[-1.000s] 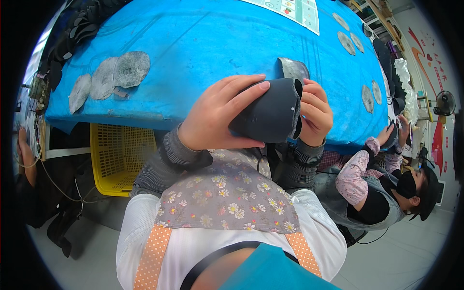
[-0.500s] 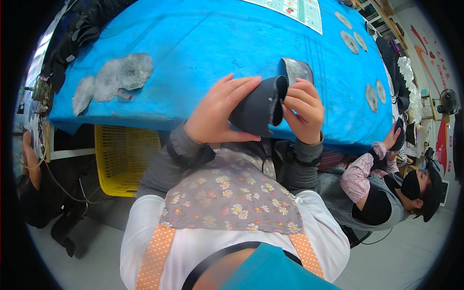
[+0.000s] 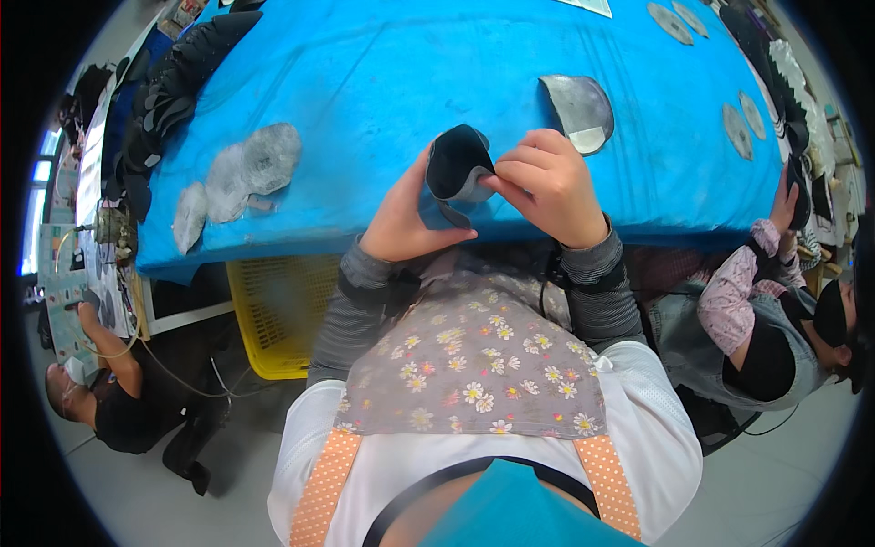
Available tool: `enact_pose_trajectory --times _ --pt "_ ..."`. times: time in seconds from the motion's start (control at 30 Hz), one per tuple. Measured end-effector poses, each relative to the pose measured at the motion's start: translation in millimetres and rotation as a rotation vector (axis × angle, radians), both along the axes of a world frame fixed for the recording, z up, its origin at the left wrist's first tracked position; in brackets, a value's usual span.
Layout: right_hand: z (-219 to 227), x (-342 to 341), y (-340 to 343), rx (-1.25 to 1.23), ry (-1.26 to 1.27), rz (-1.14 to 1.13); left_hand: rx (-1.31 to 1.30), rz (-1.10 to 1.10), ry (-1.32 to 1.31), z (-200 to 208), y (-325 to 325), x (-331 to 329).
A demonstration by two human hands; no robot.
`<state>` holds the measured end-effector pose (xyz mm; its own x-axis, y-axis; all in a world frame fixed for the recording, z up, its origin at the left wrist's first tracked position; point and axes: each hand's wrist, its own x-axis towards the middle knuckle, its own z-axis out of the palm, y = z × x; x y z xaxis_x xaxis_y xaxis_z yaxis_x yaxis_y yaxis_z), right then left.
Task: The person is inspecting and sorting various shoe components, including semi-circular padding and fabric pieces, at a large table in a factory environment.
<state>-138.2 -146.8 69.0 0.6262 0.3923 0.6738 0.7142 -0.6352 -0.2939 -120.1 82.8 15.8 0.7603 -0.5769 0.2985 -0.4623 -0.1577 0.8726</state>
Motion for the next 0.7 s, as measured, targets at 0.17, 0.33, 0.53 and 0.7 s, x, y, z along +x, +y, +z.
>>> enact_pose_trajectory --times 0.17,0.33,0.53,0.7 --pt "-2.8 -3.3 3.2 0.013 0.001 -0.016 -0.335 -0.011 0.034 27.4 11.6 -0.3" --pt "-3.1 -7.8 7.0 -0.005 0.024 -0.003 0.025 0.499 -0.087 77.7 9.3 -11.8" --pt "-5.3 -9.1 15.5 0.029 -0.01 0.018 0.32 0.567 -0.08 99.2 5.1 -11.3" --pt "-4.2 -12.9 15.3 0.032 -0.011 0.042 0.334 0.537 -0.096 94.6 12.3 -2.5"
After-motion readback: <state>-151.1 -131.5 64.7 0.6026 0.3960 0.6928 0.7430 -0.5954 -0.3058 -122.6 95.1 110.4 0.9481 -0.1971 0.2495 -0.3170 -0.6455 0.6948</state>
